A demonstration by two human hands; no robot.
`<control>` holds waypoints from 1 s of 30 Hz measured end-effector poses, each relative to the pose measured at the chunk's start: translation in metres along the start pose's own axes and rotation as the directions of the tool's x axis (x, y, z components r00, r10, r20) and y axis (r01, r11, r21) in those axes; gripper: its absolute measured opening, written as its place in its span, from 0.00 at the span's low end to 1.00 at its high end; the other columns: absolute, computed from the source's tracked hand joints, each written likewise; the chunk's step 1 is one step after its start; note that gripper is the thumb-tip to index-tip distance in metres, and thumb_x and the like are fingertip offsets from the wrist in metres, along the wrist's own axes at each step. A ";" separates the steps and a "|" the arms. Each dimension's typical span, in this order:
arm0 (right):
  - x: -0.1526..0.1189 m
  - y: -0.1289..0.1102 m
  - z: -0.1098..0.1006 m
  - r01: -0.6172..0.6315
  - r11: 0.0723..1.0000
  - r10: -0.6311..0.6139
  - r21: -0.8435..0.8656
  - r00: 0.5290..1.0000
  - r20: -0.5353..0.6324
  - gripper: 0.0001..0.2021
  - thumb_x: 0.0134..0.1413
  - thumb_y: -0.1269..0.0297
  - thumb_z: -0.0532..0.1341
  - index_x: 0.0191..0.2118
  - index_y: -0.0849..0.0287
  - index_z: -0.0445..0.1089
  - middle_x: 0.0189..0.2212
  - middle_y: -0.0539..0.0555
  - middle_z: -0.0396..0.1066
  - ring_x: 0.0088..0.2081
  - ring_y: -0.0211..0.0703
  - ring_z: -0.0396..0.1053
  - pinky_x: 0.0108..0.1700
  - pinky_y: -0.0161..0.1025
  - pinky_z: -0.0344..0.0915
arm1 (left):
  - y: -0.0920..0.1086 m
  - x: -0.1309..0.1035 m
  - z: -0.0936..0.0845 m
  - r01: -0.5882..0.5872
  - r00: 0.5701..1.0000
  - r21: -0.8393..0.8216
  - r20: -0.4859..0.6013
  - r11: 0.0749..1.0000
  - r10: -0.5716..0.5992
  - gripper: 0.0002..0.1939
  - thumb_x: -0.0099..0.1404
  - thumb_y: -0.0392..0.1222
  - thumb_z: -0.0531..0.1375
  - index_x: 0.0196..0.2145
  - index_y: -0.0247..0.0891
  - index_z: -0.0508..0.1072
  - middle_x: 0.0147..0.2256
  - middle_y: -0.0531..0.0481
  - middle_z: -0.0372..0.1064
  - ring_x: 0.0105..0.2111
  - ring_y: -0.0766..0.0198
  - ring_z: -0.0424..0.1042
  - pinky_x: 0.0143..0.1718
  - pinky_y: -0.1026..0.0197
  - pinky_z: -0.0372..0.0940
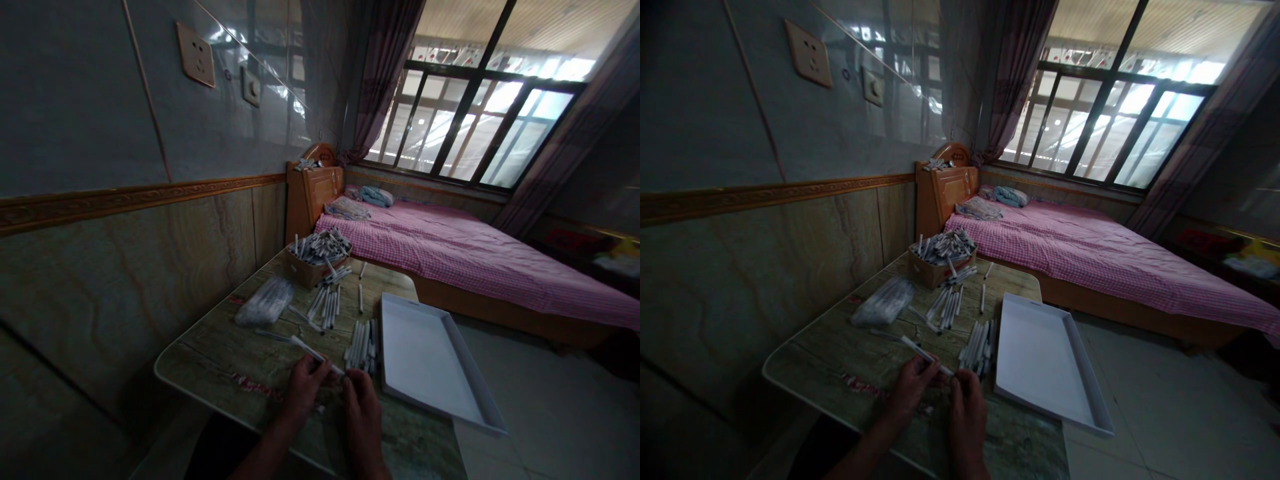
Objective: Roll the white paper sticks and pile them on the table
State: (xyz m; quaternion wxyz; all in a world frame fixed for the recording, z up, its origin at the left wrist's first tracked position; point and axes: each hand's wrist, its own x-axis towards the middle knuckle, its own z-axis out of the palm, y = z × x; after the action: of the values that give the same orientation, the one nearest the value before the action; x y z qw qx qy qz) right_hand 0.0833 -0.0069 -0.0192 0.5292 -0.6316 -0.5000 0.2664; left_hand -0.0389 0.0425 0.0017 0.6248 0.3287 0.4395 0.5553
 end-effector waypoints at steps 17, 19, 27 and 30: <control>0.006 -0.002 0.003 -0.034 0.999 0.035 0.037 0.999 -0.013 0.20 0.58 0.45 0.55 0.28 0.56 0.72 0.25 0.51 0.73 0.28 0.44 0.70 0.32 0.36 0.64 | -0.004 0.003 0.001 -0.012 0.999 -0.009 -0.033 1.000 0.012 0.26 0.38 0.59 0.73 0.26 0.37 0.71 0.21 0.52 0.74 0.21 0.61 0.75 0.25 0.60 0.72; 0.005 0.000 0.002 -0.039 0.998 0.040 0.040 0.999 -0.022 0.18 0.57 0.46 0.56 0.30 0.56 0.72 0.25 0.50 0.74 0.28 0.44 0.71 0.32 0.36 0.64 | -0.004 0.003 0.002 -0.022 0.999 -0.008 -0.032 1.000 0.022 0.26 0.39 0.59 0.73 0.26 0.37 0.71 0.21 0.52 0.73 0.21 0.61 0.75 0.25 0.60 0.72; -0.001 0.002 -0.004 0.099 0.992 -0.104 -0.075 0.992 -0.069 0.10 0.56 0.58 0.57 0.36 0.56 0.74 0.33 0.53 0.75 0.36 0.46 0.73 0.40 0.38 0.67 | -0.004 0.001 -0.003 -0.111 0.988 0.006 -0.103 0.994 0.111 0.25 0.49 0.65 0.66 0.30 0.40 0.70 0.24 0.54 0.71 0.25 0.62 0.73 0.30 0.60 0.71; -0.002 -0.004 -0.001 0.177 0.949 -0.178 -0.260 0.984 0.020 0.11 0.57 0.65 0.55 0.34 0.54 0.75 0.33 0.54 0.73 0.34 0.45 0.72 0.38 0.38 0.65 | 0.000 -0.001 -0.003 -0.141 0.982 0.023 -0.126 0.990 0.143 0.26 0.51 0.67 0.64 0.33 0.41 0.71 0.25 0.55 0.70 0.27 0.61 0.72 0.32 0.60 0.70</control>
State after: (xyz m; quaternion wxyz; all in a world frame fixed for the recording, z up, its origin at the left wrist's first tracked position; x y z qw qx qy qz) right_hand 0.0818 -0.0095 -0.0154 0.4643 -0.6488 -0.5843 0.1486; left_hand -0.0421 0.0412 0.0008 0.5519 0.3276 0.4578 0.6153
